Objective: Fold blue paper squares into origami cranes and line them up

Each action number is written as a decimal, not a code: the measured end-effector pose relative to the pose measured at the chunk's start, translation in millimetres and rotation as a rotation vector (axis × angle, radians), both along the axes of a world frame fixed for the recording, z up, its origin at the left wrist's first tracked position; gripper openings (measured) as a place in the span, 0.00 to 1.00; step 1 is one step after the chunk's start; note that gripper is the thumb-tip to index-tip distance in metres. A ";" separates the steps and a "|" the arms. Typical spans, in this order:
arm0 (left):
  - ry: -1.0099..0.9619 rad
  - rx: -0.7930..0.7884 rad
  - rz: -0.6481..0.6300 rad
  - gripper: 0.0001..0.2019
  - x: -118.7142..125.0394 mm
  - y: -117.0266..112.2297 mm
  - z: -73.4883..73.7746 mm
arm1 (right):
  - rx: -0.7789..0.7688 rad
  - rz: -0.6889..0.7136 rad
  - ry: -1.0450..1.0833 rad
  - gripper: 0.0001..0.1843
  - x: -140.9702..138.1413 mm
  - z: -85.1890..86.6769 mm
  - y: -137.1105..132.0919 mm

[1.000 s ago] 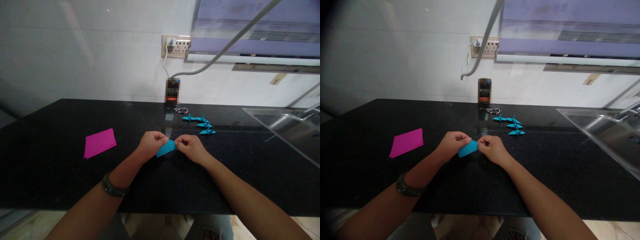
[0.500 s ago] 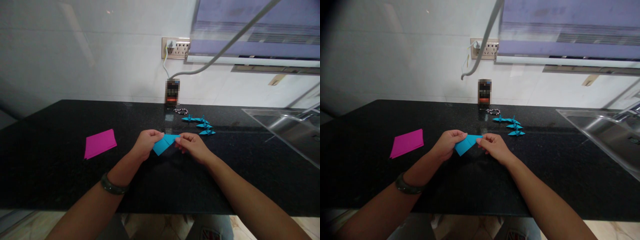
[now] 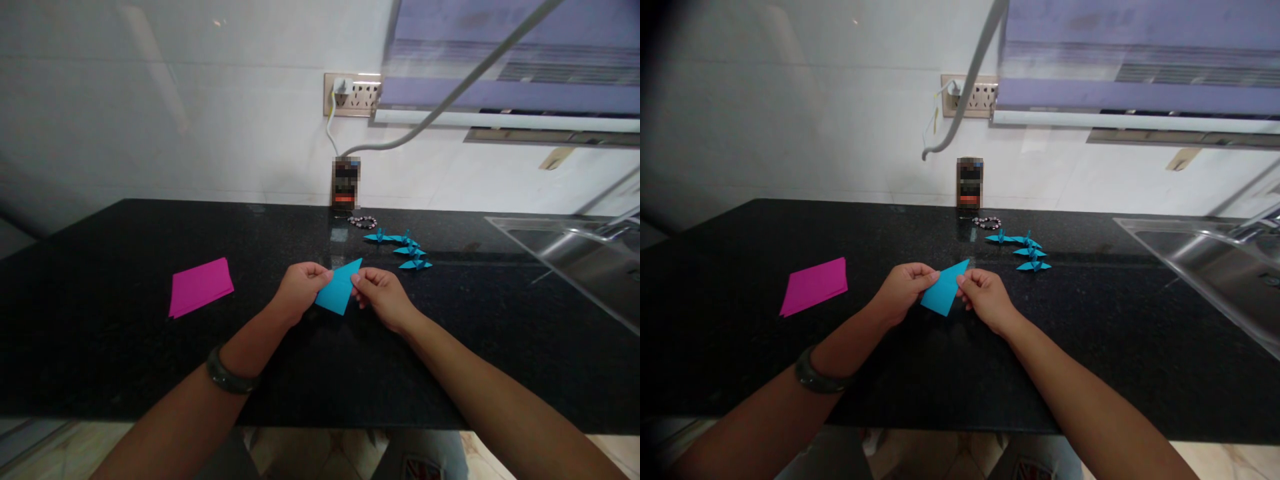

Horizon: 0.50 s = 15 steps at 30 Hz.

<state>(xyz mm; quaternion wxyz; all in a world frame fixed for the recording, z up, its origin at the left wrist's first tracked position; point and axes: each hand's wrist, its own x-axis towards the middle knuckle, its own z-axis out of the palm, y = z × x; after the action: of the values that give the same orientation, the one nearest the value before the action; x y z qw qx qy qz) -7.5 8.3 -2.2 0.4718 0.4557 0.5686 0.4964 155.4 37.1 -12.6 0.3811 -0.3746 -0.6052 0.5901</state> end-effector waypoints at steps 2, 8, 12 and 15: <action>0.046 0.013 0.008 0.09 -0.1 0.1 0.6 | -0.029 0.003 0.008 0.14 0.6 -0.1 1.1; 0.029 -0.013 -0.126 0.12 -1.0 -2.1 -0.4 | 0.010 -0.009 -0.018 0.13 3.7 0.4 2.8; -0.093 -0.058 -0.193 0.12 -1.5 -2.6 -3.6 | 0.065 0.017 -0.062 0.12 3.2 1.8 0.5; -0.152 -0.076 -0.182 0.12 -1.4 -2.1 -4.5 | 0.114 0.005 -0.090 0.11 1.2 2.7 -1.5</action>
<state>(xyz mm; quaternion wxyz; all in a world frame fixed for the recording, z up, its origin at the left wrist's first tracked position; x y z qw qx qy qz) -8.8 6.2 -6.8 0.5734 0.4485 0.5058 0.4628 156.5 35.5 -9.9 0.3730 -0.3769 -0.6552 0.5381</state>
